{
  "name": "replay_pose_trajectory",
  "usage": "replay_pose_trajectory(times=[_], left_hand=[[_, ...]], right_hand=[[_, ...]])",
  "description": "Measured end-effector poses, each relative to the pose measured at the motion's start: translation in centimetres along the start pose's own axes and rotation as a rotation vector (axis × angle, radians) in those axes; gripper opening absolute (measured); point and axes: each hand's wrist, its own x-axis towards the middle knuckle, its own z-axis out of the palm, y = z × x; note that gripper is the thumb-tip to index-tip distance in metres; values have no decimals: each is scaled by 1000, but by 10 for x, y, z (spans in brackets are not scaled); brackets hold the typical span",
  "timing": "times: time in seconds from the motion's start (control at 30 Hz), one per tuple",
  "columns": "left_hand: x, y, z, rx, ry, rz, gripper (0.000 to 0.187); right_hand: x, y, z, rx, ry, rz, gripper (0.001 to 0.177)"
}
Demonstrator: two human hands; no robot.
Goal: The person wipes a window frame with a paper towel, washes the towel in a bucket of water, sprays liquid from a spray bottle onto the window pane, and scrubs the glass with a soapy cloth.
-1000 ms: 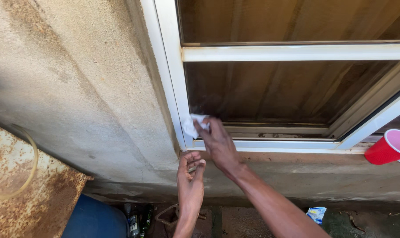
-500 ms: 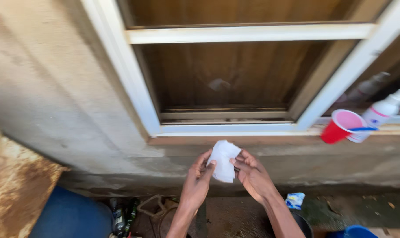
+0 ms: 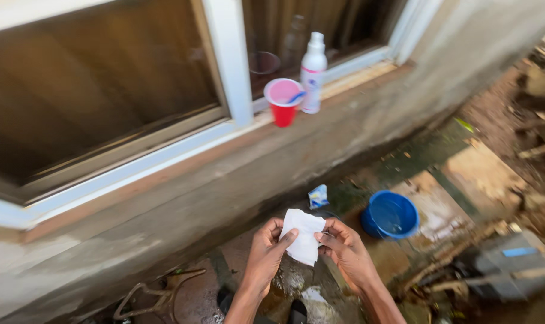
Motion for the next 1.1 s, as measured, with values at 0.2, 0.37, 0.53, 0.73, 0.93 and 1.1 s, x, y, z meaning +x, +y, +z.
replay_pose_trajectory(times=[0.2, 0.37, 0.53, 0.73, 0.93, 1.1], left_hand=[[28, -42, 58, 170, -112, -107, 15], [71, -78, 87, 314, -84, -130, 12], [127, -102, 112, 320, -152, -206, 13], [201, -144, 138, 409, -332, -192, 15], [238, -190, 161, 609, -282, -128, 13], [285, -266, 160, 763, 4, -84, 18]], right_hand=[[-29, 3, -75, -38, 252, -17, 13], [-26, 15, -120, -51, 455, 46, 15], [5, 26, -161, -50, 574, 126, 16], [51, 23, -212, -130, 684, 188, 19], [94, 36, -264, -237, 694, 249, 31], [153, 110, -347, -293, 663, 324, 29]])
